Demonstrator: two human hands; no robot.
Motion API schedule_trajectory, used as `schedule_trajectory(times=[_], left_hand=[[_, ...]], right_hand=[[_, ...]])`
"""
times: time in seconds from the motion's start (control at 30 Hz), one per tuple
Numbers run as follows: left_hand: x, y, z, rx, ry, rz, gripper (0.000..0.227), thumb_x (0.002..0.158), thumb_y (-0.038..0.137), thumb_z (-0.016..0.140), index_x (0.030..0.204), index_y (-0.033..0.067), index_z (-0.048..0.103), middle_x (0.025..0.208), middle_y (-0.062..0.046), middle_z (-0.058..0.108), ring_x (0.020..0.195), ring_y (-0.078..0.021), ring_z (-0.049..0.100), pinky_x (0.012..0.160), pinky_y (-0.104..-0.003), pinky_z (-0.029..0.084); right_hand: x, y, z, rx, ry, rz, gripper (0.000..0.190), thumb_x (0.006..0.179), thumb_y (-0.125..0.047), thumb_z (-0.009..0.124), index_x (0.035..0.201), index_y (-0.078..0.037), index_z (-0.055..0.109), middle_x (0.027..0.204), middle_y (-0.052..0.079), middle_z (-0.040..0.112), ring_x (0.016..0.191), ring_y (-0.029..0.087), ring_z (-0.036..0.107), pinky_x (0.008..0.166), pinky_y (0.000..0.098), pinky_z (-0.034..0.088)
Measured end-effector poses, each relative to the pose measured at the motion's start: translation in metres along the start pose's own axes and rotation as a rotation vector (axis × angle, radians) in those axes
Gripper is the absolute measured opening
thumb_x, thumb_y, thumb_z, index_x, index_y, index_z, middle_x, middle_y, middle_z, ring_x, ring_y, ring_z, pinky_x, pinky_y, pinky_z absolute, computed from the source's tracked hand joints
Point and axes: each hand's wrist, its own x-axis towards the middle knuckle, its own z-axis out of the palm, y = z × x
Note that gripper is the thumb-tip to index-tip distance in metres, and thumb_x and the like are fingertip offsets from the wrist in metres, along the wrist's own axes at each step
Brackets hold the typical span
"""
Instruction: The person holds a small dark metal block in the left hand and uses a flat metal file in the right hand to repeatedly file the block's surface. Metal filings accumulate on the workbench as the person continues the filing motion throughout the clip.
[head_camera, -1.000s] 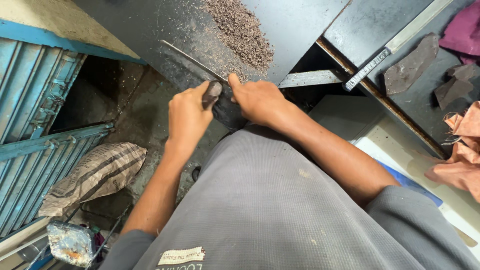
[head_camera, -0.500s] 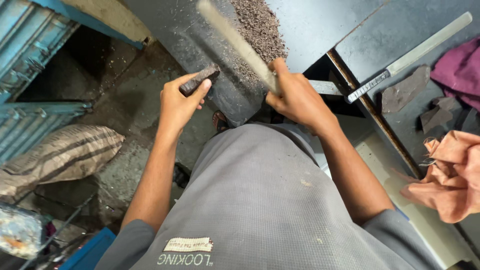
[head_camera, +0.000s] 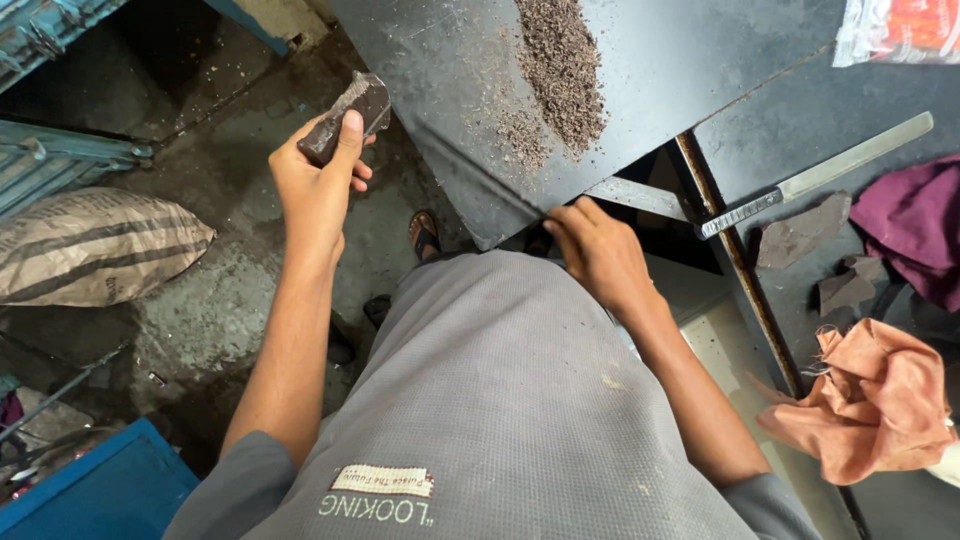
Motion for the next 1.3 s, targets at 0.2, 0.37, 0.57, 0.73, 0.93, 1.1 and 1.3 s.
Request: schedule_trajectory(times=[0.2, 0.37, 0.57, 0.73, 0.93, 1.1, 1.3], left_hand=[[-0.004, -0.004, 0.005, 0.003, -0.003, -0.006, 0.039, 0.099, 0.032, 0.075, 0.116, -0.0028, 0.073, 0.093, -0.007, 0.077, 0.064, -0.0062, 0.062, 0.054, -0.022, 0.048], [-0.009, -0.004, 0.01, 0.032, -0.022, -0.018, 0.039, 0.098, 0.033, 0.075, 0.117, -0.0008, 0.074, 0.093, -0.005, 0.076, 0.064, -0.0058, 0.063, 0.054, -0.021, 0.048], [-0.009, -0.003, 0.021, 0.063, -0.062, 0.013, 0.04, 0.097, 0.03, 0.075, 0.122, -0.0011, 0.074, 0.09, -0.002, 0.073, 0.064, -0.0051, 0.062, 0.054, -0.021, 0.048], [-0.007, -0.007, 0.032, 0.096, -0.16, -0.025, 0.042, 0.094, 0.028, 0.076, 0.125, -0.0005, 0.073, 0.087, 0.0, 0.071, 0.065, -0.0051, 0.062, 0.054, -0.021, 0.047], [-0.003, -0.01, 0.044, 0.158, -0.265, -0.124, 0.042, 0.095, 0.031, 0.073, 0.123, 0.0005, 0.074, 0.09, -0.001, 0.073, 0.068, -0.0055, 0.064, 0.056, -0.021, 0.05], [0.003, -0.009, 0.052, 0.182, -0.299, -0.172, 0.046, 0.095, 0.038, 0.072, 0.12, -0.0003, 0.073, 0.093, -0.003, 0.073, 0.069, -0.0074, 0.066, 0.058, -0.024, 0.052], [0.008, 0.005, 0.043, 0.185, -0.407, -0.378, 0.062, 0.095, 0.056, 0.061, 0.121, 0.001, 0.071, 0.098, -0.003, 0.069, 0.068, -0.0067, 0.057, 0.059, -0.024, 0.051]], right_hand=[[-0.003, 0.016, 0.005, -0.11, -0.006, 0.011, 0.012, 0.104, -0.016, 0.066, 0.103, -0.005, 0.061, 0.088, 0.013, 0.059, 0.074, 0.036, 0.062, 0.063, 0.0461, 0.049], [0.007, 0.034, -0.001, -0.142, 0.1, 0.092, 0.009, 0.105, -0.013, 0.064, 0.106, -0.004, 0.062, 0.091, 0.016, 0.06, 0.07, 0.039, 0.062, 0.059, 0.047, 0.048], [0.028, 0.026, -0.007, -0.089, 0.22, 0.11, 0.01, 0.105, -0.013, 0.065, 0.107, -0.004, 0.063, 0.092, 0.017, 0.06, 0.074, 0.04, 0.063, 0.062, 0.0479, 0.049], [0.03, 0.015, -0.008, -0.058, 0.173, 0.17, 0.013, 0.103, -0.017, 0.065, 0.102, -0.005, 0.062, 0.093, 0.017, 0.061, 0.076, 0.042, 0.062, 0.064, 0.0503, 0.049], [0.025, 0.007, -0.004, -0.036, 0.188, 0.214, 0.014, 0.101, -0.02, 0.066, 0.099, -0.006, 0.063, 0.092, 0.015, 0.061, 0.075, 0.041, 0.062, 0.064, 0.0511, 0.049], [0.017, 0.004, -0.005, 0.039, 0.251, 0.229, 0.014, 0.101, -0.021, 0.065, 0.099, -0.007, 0.064, 0.091, 0.014, 0.061, 0.073, 0.039, 0.062, 0.063, 0.0493, 0.05], [0.014, 0.003, -0.006, 0.044, 0.25, 0.224, 0.016, 0.099, -0.022, 0.067, 0.097, -0.006, 0.067, 0.088, 0.013, 0.062, 0.077, 0.037, 0.065, 0.066, 0.0487, 0.051]])
